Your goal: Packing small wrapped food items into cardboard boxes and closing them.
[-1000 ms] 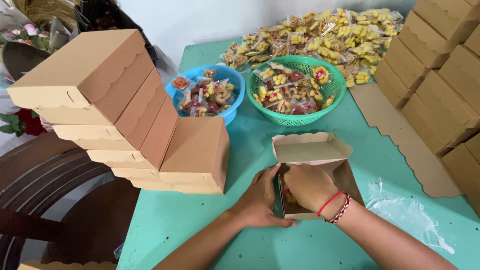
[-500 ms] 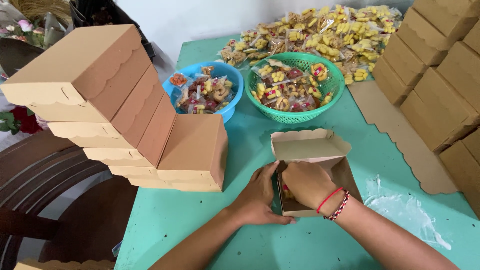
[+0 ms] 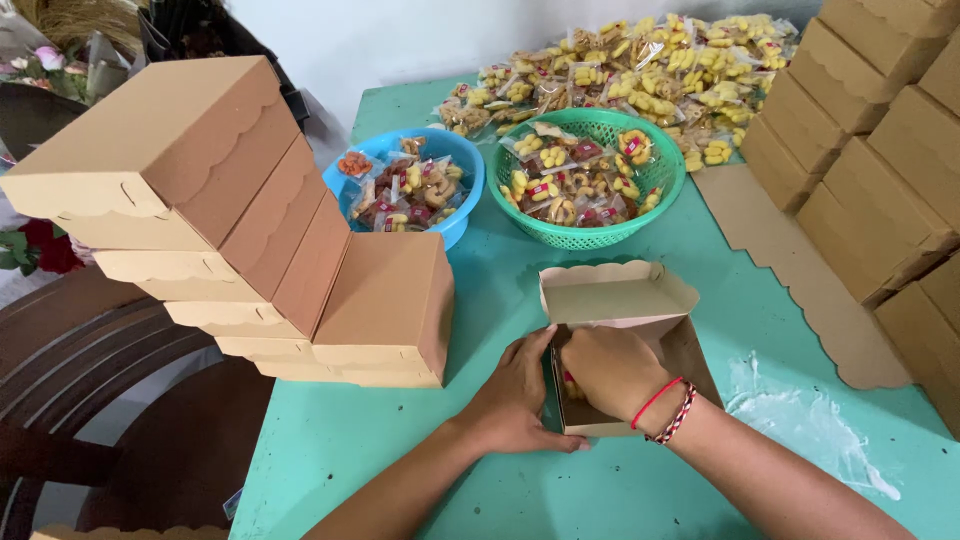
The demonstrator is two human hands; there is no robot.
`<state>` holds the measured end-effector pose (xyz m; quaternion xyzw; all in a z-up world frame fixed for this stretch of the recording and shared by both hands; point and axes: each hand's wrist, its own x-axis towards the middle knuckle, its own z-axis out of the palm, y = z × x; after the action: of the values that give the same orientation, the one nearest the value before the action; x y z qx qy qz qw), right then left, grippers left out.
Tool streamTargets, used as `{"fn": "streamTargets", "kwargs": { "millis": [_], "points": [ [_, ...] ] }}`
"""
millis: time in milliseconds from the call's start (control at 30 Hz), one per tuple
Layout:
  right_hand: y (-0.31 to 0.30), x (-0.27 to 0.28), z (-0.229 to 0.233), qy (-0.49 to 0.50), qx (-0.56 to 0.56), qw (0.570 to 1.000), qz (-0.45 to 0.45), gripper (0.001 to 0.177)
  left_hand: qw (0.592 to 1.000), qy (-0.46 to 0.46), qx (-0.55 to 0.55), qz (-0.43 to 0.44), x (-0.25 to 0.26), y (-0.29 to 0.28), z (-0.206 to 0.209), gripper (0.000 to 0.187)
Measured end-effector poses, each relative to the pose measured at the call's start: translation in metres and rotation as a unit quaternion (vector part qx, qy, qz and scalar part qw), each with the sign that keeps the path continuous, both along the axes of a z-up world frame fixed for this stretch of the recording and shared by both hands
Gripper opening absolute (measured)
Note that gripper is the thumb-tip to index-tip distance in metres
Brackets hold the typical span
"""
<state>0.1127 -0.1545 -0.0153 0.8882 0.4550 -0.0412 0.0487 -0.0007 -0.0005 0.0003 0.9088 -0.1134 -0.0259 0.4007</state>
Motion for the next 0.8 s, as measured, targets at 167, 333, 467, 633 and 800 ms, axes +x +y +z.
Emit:
{"fn": "streamTargets", "kwargs": {
  "millis": [167, 333, 467, 633, 800],
  "points": [
    [0.001, -0.001, 0.002, -0.018, -0.017, 1.0, 0.005, 0.012, 1.0, -0.015, 0.009, -0.005, 0.002, 0.0, -0.004, 0.137],
    [0.0, 0.0, 0.002, -0.02, -0.042, 0.999, -0.003, 0.011, 1.0, 0.002, 0.011, 0.0, 0.001, 0.0, -0.005, 0.138],
    [-0.001, 0.003, 0.001, -0.052, -0.025, 0.998, 0.026, 0.019, 0.999, -0.042, 0.005, -0.008, 0.003, 0.002, -0.008, 0.138],
    [-0.001, 0.001, 0.011, -0.01, -0.035, 0.999, -0.021, 0.012, 1.0, -0.028, 0.012, -0.001, 0.002, 0.0, -0.007, 0.14],
    [-0.004, 0.013, 0.005, -0.026, -0.053, 0.998, 0.013, 0.01, 0.999, 0.024, -0.012, 0.018, -0.001, 0.0, 0.004, 0.139]
  ]
}}
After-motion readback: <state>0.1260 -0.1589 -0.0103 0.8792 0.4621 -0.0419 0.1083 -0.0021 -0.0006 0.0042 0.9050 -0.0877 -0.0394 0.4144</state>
